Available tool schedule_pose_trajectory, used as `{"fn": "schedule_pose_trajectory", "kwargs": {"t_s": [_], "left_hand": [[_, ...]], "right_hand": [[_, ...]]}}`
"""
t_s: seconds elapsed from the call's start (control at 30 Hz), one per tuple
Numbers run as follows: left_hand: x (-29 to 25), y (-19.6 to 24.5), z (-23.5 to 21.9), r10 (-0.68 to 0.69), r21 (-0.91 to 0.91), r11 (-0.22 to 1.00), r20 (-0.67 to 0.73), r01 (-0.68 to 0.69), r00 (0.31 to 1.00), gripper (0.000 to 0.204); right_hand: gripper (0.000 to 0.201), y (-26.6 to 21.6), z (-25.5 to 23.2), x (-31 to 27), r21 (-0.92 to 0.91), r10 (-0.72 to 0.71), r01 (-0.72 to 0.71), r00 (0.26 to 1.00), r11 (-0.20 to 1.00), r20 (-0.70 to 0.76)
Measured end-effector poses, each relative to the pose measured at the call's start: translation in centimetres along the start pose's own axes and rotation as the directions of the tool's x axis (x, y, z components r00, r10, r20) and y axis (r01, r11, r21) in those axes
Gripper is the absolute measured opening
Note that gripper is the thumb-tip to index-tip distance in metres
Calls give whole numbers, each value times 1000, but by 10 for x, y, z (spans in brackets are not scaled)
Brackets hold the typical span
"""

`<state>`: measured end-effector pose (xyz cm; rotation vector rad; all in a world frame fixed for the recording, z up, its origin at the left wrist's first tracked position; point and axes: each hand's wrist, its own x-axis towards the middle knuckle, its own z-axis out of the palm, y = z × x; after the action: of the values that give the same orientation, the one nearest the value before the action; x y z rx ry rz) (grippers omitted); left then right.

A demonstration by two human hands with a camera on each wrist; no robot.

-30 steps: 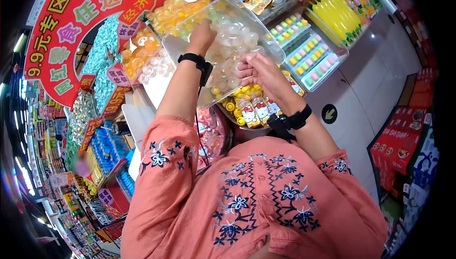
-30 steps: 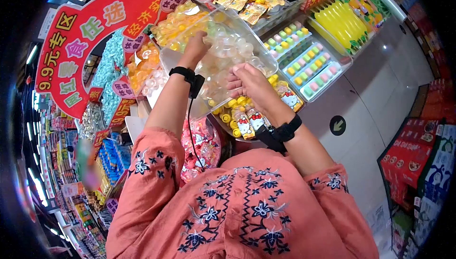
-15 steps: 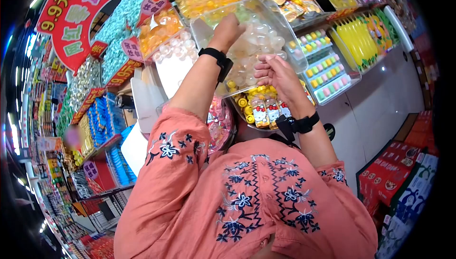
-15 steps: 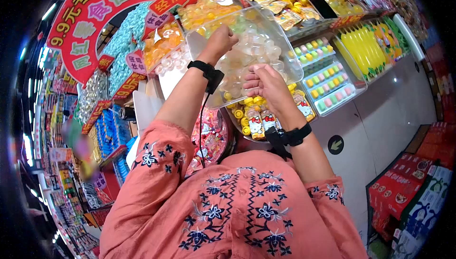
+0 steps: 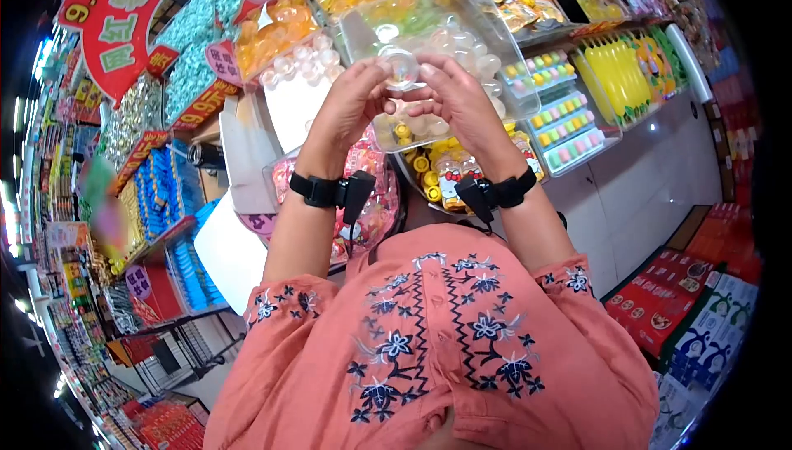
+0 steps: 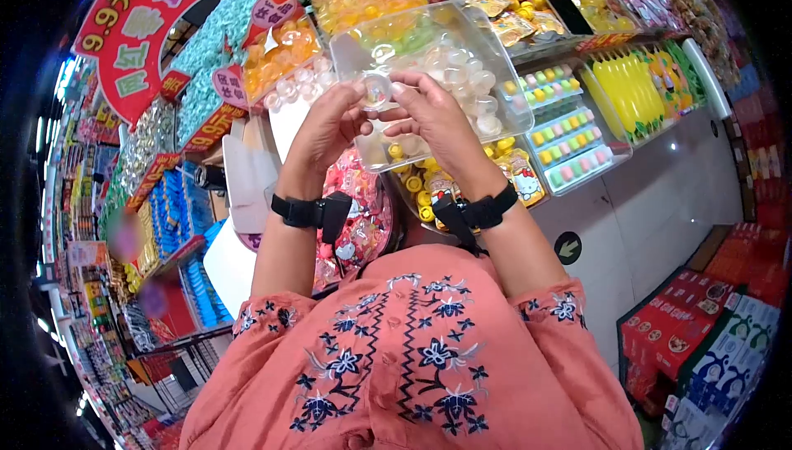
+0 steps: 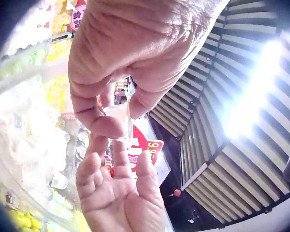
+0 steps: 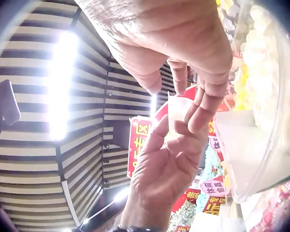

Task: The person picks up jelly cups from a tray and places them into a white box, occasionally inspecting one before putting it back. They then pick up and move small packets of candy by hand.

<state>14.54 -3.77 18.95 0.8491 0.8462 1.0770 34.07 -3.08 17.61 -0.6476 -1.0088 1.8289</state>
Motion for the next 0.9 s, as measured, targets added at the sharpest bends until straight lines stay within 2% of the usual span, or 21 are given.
{"fn": "schedule_pose_trajectory", "kwargs": {"t_s": [0.03, 0.13, 0.4, 0.57, 0.67, 0.77, 0.87, 0.9], "left_hand": [[-7, -4, -4, 14, -16, 1000, -63, -15, 998, 29], [-26, -1, -9, 51, -83, 995, -110, -60, 993, 32], [-49, -3, -39, 74, -176, 979, -154, -101, 985, 30], [-53, -9, -50, 91, -104, 989, -171, -110, 981, 30], [-51, -11, -65, 74, -152, 983, -173, -101, 982, 28], [-44, -7, -98, 132, -184, 962, -341, -203, 931, 23], [-25, -4, -158, 200, -173, 928, -517, -331, 832, 20], [-20, 1, -171, 186, -176, 922, -582, -346, 792, 22]], "right_hand": [[40, 6, 3, 4, -46, 14, -15, 1000, 999, -10], [37, 10, 20, 7, -73, 54, -53, 999, 996, 4], [34, 22, 44, 19, -98, 134, -128, 989, 987, 59], [34, 33, 48, 25, -145, 159, -150, 986, 978, 48], [35, 35, 48, 27, -113, 185, -177, 980, 978, 70], [38, 36, 46, 29, -146, 219, -211, 975, 966, 38], [38, 37, 43, 29, -159, 234, -227, 972, 961, 23], [38, 36, 43, 28, -161, 242, -236, 970, 958, 15]]}}
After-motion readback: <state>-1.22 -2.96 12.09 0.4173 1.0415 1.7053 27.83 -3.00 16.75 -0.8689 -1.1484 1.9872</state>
